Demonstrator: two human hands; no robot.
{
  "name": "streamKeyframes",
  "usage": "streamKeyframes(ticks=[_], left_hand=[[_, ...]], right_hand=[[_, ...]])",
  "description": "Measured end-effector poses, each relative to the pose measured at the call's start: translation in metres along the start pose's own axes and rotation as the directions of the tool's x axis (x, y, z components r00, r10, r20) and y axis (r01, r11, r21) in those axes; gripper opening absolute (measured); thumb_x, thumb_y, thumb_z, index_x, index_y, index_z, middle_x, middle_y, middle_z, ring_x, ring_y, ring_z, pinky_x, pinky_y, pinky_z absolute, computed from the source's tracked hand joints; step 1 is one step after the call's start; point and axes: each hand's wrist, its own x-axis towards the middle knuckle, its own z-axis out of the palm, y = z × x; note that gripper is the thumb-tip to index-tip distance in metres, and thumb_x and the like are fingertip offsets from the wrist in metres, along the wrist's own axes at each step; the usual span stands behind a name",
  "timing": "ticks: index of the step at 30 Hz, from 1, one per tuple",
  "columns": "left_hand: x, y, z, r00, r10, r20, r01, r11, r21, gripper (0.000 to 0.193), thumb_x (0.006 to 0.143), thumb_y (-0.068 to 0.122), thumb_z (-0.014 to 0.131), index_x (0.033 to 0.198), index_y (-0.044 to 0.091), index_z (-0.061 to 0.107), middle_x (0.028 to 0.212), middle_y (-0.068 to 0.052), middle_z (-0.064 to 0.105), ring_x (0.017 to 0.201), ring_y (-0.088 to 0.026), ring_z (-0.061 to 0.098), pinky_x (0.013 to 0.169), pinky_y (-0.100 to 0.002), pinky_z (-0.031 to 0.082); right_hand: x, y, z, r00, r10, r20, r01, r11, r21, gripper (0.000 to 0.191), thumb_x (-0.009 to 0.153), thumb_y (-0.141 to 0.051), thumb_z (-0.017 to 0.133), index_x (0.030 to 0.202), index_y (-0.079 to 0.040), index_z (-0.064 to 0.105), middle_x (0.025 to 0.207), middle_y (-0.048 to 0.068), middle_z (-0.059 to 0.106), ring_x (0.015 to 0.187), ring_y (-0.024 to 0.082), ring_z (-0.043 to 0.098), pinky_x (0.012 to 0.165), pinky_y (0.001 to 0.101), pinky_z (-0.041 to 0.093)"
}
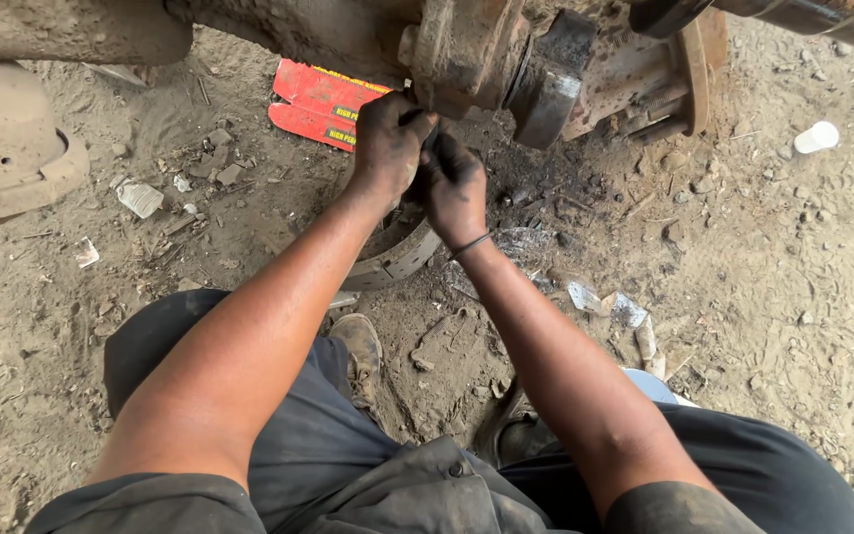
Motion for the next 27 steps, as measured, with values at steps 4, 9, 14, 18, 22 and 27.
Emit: streamKeyframes(ticks=[4, 9, 14, 18, 22, 27], left_hand=[[0.005, 0.002, -0.001, 0.992, 0.127, 0.004, -0.127, 0.992, 0.01, 0.003, 0.09, 0.001, 0.068, 0.088, -0.002, 0.067, 0.077, -0.002, 0.071, 0.066, -0.011, 0.065, 0.057, -0.029, 0.052], [0.014, -0.004, -0.005, 0.991, 0.099, 0.089, -0.092, 0.993, -0.079, 0.003, 0.086, -0.003, 0.067, 0.087, -0.002, 0.07, 0.078, -0.003, 0.071, 0.07, -0.011, 0.066, 0.06, -0.029, 0.05], [0.012, -0.003, -0.007, 0.993, 0.098, 0.071, -0.079, 0.969, -0.234, 0.013, 0.083, -0.006, 0.066, 0.095, -0.002, 0.067, 0.087, -0.003, 0.067, 0.077, -0.011, 0.061, 0.067, -0.026, 0.049], [0.009, 0.002, -0.013, 0.981, 0.098, 0.169, 0.033, 0.769, -0.638, 0.019, 0.082, -0.007, 0.061, 0.097, 0.002, 0.066, 0.092, -0.004, 0.067, 0.082, -0.015, 0.063, 0.072, -0.029, 0.052], [0.014, 0.004, -0.019, 0.978, 0.068, 0.196, 0.096, 0.69, -0.717, 0.017, 0.074, -0.005, 0.061, 0.088, 0.003, 0.065, 0.09, -0.005, 0.069, 0.085, -0.018, 0.067, 0.084, -0.036, 0.058], [0.006, 0.002, -0.022, 0.962, 0.083, 0.259, 0.133, 0.687, -0.714, 0.01, 0.08, -0.002, 0.074, 0.081, 0.001, 0.065, 0.085, -0.01, 0.07, 0.086, -0.024, 0.069, 0.092, -0.041, 0.058]], right_hand=[[0.005, -0.004, -0.001, 1.0, 0.029, -0.005, -0.029, 0.999, -0.041, 0.014, 0.105, -0.009, 0.06, 0.11, 0.001, 0.068, 0.079, 0.005, 0.068, 0.061, 0.01, 0.059, 0.051, 0.0267, 0.05], [0.01, -0.012, -0.001, 0.993, 0.113, -0.038, -0.114, 0.993, -0.017, 0.019, 0.1, -0.009, 0.059, 0.118, -0.003, 0.065, 0.079, 0.002, 0.07, 0.059, 0.009, 0.064, 0.05, 0.0286, 0.056], [0.01, -0.018, 0.0, 0.997, 0.074, 0.007, -0.074, 0.997, -0.006, 0.012, 0.105, -0.01, 0.06, 0.105, 0.001, 0.065, 0.075, 0.005, 0.066, 0.056, 0.011, 0.061, 0.048, 0.0311, 0.057], [0.014, -0.019, 0.005, 0.996, 0.067, -0.054, -0.07, 0.996, -0.053, 0.01, 0.102, -0.009, 0.06, 0.108, -0.002, 0.066, 0.073, 0.005, 0.066, 0.053, 0.011, 0.058, 0.044, 0.0291, 0.049], [0.03, -0.022, -0.002, 0.991, 0.127, -0.038, -0.129, 0.991, -0.045, 0.013, 0.105, -0.01, 0.06, 0.103, 0.001, 0.067, 0.07, 0.007, 0.066, 0.051, 0.014, 0.062, 0.046, 0.0303, 0.055], [0.021, -0.013, -0.003, 0.993, 0.105, -0.054, -0.106, 0.994, -0.009, 0.013, 0.103, -0.01, 0.057, 0.108, 0.0, 0.062, 0.073, 0.006, 0.066, 0.051, 0.012, 0.063, 0.044, 0.0295, 0.058]])
